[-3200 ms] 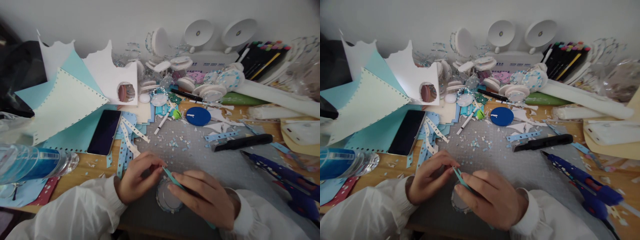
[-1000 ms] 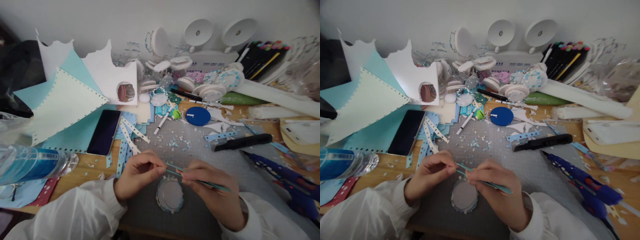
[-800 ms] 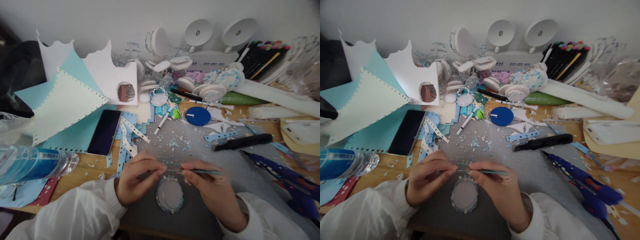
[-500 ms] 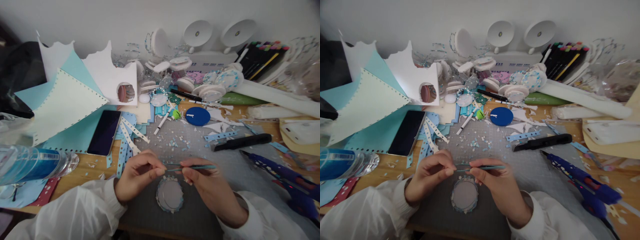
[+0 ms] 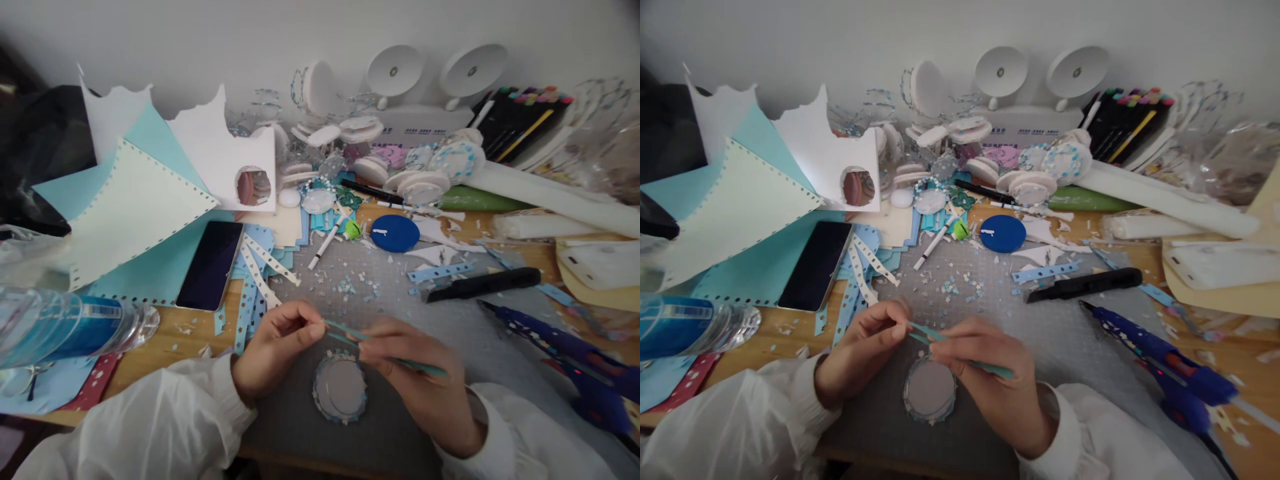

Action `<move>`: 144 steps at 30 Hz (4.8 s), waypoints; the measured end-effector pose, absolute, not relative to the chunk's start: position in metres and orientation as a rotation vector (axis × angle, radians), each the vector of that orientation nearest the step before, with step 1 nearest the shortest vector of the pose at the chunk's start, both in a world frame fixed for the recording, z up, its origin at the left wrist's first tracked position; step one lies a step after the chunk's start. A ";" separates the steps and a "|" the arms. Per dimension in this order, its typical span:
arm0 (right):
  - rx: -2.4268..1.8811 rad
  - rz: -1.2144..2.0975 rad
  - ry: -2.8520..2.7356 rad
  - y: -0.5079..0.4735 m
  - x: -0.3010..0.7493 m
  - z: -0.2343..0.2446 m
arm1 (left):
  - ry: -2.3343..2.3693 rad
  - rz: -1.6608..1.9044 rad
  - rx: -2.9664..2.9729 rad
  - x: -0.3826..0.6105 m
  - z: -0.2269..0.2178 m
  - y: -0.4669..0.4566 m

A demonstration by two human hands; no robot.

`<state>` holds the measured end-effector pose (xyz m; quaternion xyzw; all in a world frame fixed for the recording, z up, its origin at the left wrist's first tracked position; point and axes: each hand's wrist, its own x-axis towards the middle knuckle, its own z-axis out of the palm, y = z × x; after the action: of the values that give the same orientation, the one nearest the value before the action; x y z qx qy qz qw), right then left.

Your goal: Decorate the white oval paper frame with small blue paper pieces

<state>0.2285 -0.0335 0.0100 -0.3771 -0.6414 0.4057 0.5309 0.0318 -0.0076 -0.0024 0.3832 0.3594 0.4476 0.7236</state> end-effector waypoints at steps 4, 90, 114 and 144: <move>-0.730 0.671 -1.910 -0.031 0.235 0.013 | 0.718 0.893 0.633 0.033 -0.003 -0.009; -0.850 1.694 -0.905 -0.015 0.235 0.003 | 0.765 0.840 0.651 0.031 0.005 -0.006; -1.131 1.153 -1.016 -0.011 0.249 0.017 | 0.630 0.728 1.166 0.029 0.003 -0.003; -0.893 1.498 -0.683 -0.008 0.248 0.020 | 0.755 0.607 1.318 0.029 0.006 -0.009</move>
<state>0.2482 -0.0079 0.0203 -0.3841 -0.2936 0.6441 0.5928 0.0293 -0.0087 0.0064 0.5880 0.3369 0.2708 0.6837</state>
